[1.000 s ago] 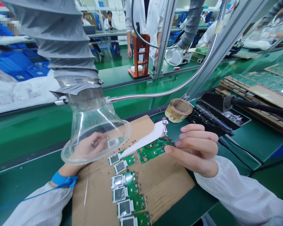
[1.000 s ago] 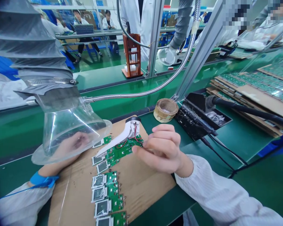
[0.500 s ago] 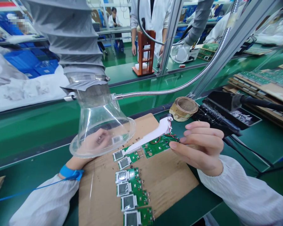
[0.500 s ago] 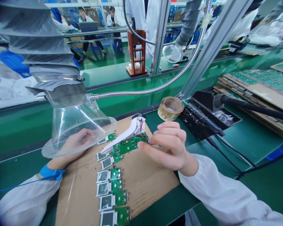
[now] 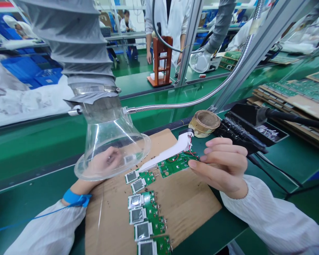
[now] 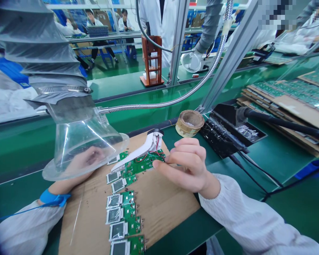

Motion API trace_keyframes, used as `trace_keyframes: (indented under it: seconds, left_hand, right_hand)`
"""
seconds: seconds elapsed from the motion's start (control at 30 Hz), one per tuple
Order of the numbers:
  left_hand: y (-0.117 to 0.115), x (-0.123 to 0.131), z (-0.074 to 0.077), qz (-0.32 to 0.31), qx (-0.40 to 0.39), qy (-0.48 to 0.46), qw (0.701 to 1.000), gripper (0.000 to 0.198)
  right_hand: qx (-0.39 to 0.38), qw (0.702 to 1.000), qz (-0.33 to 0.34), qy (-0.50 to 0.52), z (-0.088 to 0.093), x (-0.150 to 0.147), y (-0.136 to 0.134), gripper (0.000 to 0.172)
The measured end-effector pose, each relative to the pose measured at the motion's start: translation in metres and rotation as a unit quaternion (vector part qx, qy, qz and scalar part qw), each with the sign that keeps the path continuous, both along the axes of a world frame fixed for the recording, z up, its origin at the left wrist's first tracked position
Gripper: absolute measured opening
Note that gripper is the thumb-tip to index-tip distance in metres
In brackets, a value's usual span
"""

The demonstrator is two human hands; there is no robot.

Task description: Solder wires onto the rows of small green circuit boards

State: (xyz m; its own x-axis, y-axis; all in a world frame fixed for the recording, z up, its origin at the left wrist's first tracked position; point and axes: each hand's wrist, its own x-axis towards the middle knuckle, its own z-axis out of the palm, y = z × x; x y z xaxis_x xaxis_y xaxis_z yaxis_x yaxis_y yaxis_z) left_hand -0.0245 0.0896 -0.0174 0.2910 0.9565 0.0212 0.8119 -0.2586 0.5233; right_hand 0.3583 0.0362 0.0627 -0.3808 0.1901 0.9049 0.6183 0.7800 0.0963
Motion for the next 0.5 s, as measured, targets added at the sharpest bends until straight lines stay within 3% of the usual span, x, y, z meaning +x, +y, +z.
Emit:
trace_keyframes:
  seconds: [0.2, 0.5]
  left_hand:
    - [0.001, -0.002, -0.003, 0.003, -0.003, -0.027, 1.0, 0.033]
    - [-0.004, 0.007, 0.011, 0.01, -0.018, -0.009, 1.0, 0.039]
  right_hand:
    - [0.027, 1.0, 0.012, 0.003, 0.001, -0.002, 0.002, 0.019]
    - [0.019, 1.0, 0.018, 0.004, -0.002, 0.0, 0.0, 0.016]
